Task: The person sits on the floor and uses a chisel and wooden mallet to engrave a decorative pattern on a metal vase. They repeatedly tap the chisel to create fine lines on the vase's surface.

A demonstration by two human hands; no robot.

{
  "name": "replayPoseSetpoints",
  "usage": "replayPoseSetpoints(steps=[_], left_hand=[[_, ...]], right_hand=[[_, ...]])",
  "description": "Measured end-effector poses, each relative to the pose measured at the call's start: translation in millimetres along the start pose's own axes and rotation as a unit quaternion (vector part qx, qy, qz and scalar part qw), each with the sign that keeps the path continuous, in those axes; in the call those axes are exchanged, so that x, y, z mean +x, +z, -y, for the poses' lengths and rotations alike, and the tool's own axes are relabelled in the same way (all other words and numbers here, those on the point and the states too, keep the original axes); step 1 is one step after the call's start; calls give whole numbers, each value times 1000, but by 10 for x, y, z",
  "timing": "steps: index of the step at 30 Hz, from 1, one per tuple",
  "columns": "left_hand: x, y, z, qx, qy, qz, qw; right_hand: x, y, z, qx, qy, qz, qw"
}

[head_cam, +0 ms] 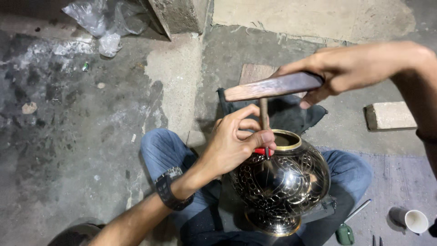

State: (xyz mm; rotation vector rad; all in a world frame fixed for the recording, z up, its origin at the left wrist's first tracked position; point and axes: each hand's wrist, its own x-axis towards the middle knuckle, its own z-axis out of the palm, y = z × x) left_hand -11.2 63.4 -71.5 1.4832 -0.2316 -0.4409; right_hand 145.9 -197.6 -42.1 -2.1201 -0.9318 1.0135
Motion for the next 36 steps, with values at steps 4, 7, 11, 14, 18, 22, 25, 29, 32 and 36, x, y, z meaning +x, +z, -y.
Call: replayPoseSetpoints(steps=[4, 7, 11, 14, 18, 22, 25, 29, 32, 36], left_hand=[[-90, 11, 28, 9, 23, -27, 999], [-103, 9, 31, 11, 16, -31, 999], [-142, 25, 7, 36, 40, -43, 998], [-203, 41, -26, 41, 38, -53, 997], [-228, 45, -54, 29, 9, -63, 998], [-172, -5, -66, 21, 13, -25, 999], [-129, -28, -70, -5, 43, 13, 999], [-25, -55, -91, -10, 100, 49, 994], [68, -50, -108, 7, 64, 87, 994], [145, -57, -126, 12, -3, 130, 991]], right_hand=[[97, -59, 135, -5, 18, 2, 1000], [172, -74, 299, -38, 24, 64, 997], [246, -32, 483, 13, 19, 49, 999], [218, -46, 505, -26, 77, 21, 996], [129, -66, 401, -64, 3, 68, 996], [9, 10, 354, -104, 16, 47, 993], [-129, 117, 436, -241, 143, -10, 960], [-314, 267, 554, -201, 178, -172, 948], [-458, 385, 511, -103, 127, -261, 951], [-596, 475, 349, -70, 5, -314, 947]])
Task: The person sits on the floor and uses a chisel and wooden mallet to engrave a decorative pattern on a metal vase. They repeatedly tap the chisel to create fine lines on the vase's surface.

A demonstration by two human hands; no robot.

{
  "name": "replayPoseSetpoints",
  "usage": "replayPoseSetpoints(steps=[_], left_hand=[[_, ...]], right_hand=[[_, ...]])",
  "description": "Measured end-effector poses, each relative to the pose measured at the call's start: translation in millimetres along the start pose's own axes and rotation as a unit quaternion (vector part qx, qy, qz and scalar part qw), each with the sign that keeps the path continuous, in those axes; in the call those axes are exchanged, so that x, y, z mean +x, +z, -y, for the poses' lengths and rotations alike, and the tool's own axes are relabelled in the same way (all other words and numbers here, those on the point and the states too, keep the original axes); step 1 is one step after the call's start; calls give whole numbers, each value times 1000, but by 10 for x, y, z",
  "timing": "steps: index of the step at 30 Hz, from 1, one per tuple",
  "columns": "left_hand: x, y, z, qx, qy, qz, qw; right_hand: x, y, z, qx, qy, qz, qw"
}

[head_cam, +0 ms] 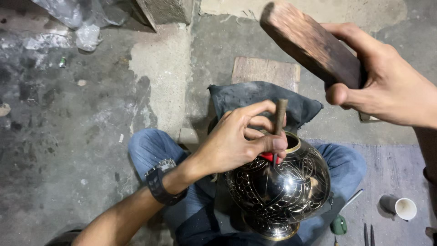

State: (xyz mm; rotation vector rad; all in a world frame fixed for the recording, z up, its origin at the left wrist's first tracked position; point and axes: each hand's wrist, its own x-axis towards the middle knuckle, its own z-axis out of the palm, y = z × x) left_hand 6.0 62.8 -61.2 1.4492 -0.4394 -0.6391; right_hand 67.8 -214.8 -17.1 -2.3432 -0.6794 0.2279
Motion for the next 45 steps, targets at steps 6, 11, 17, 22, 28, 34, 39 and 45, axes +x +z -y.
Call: replayPoseSetpoints(steps=[6, 11, 17, 22, 28, 34, 39, 45], left_hand=[[18, 8, -7, -31, -2, 5, 1000], [-1, 25, -35, -27, -2, -13, 1000], [40, 27, -48, -17, -12, -4, 1000], [32, 18, -45, -9, -2, -2, 1000], [51, 23, -69, 28, 1, 13, 1000], [97, 30, -83, 9, -22, 47, 999], [119, 40, -100, 38, 4, 64, 997], [108, 38, -98, 25, 39, 89, 995]], right_hand=[[5, 18, 98, -245, -36, -51, 968], [153, 71, 232, 31, 84, -83, 993], [129, -15, 77, 36, 82, -58, 994], [51, -25, 6, 32, 96, -110, 989], [10, 23, -208, -121, 7, 128, 984], [-212, 14, -407, -73, 114, 147, 980], [-339, 38, -241, -14, -84, 15, 996], [-550, 59, -81, -99, 253, -27, 962]])
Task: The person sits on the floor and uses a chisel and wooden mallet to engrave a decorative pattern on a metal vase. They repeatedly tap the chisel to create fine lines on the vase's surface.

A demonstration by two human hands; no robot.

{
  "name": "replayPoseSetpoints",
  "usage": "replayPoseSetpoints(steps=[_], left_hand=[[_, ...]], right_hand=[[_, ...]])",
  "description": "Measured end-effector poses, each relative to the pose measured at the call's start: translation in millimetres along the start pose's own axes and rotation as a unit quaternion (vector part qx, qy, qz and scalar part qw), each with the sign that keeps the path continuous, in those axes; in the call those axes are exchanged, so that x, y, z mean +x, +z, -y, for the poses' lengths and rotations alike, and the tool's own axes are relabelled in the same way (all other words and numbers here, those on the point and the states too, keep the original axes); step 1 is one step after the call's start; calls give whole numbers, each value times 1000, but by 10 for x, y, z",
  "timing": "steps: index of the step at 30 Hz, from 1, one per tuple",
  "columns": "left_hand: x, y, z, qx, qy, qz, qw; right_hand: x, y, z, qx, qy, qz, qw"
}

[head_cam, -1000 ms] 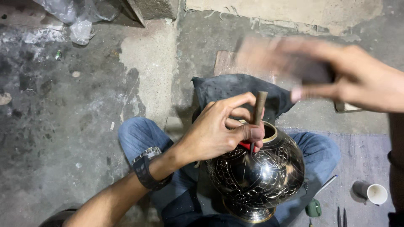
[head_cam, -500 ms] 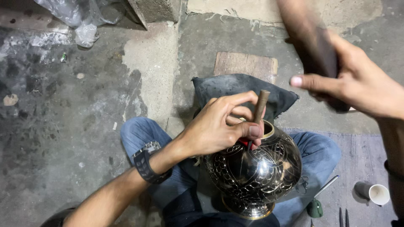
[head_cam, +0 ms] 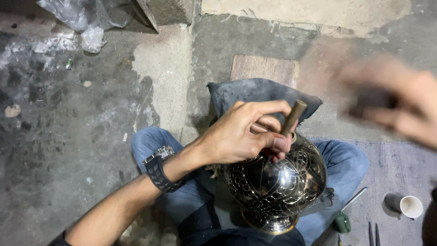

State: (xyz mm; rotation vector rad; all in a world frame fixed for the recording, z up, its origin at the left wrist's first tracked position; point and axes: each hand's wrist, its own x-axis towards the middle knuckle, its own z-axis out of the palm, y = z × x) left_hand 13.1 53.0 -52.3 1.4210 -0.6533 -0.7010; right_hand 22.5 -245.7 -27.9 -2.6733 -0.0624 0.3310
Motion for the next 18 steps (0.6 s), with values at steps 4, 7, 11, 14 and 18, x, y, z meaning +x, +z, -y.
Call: replayPoseSetpoints(steps=[4, 7, 11, 14, 18], left_hand=[[55, -19, 71, -12, -5, 34, 999], [108, -68, 141, 30, 42, 85, 995], [171, -89, 234, 71, 102, 114, 986], [232, -102, 286, 45, 150, 162, 974], [344, -93, 320, 67, 60, 261, 961]], right_hand=[[-138, 93, -139, 22, -247, -14, 969], [-374, 257, -288, 86, -177, -12, 980], [-647, 440, -483, 109, -140, -62, 982], [-782, 507, -501, 98, -109, -91, 985], [-950, 561, -329, 101, -109, -120, 982]])
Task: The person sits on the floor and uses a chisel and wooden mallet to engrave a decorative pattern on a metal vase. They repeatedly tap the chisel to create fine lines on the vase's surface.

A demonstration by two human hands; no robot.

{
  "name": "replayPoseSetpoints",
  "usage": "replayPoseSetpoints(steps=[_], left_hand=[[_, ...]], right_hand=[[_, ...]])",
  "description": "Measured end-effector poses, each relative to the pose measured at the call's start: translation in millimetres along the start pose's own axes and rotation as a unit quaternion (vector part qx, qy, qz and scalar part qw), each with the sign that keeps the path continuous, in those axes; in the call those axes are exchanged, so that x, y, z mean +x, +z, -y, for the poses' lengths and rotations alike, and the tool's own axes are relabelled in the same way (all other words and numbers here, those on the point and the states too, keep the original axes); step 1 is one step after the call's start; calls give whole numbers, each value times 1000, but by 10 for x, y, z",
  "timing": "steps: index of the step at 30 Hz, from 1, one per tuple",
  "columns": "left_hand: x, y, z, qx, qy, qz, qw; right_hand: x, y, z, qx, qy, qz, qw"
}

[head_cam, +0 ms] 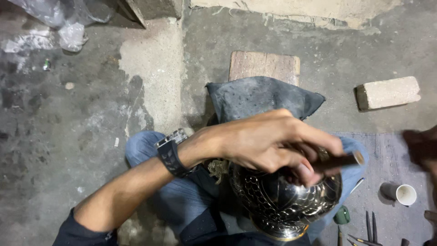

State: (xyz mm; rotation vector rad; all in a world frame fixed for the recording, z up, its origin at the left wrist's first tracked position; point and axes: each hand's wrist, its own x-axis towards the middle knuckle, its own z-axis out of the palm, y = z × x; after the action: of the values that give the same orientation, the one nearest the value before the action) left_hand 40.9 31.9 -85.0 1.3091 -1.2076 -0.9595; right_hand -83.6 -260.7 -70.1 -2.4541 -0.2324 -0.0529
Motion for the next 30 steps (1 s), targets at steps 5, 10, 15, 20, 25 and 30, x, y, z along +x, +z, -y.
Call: replayPoseSetpoints(steps=[5, 10, 15, 20, 25, 30], left_hand=[[-14, 30, 28, -32, 129, -37, 990], [-318, 121, 50, -64, 140, -210, 965], [-370, 220, -51, -85, -61, -315, 943], [-339, 279, -215, -115, -83, -360, 922], [-313, 270, -280, -110, -101, -374, 915], [-309, 309, -340, -105, -112, -375, 914]], right_hand=[[68, 144, 108, -6, -12, -60, 998], [294, 240, 37, 31, -32, -102, 994], [688, 216, -10, -114, 36, -21, 993], [1228, 256, -152, 8, -20, 82, 996], [1554, 164, -14, -25, -27, 109, 993], [1824, 45, 311, -10, -170, 279, 945]])
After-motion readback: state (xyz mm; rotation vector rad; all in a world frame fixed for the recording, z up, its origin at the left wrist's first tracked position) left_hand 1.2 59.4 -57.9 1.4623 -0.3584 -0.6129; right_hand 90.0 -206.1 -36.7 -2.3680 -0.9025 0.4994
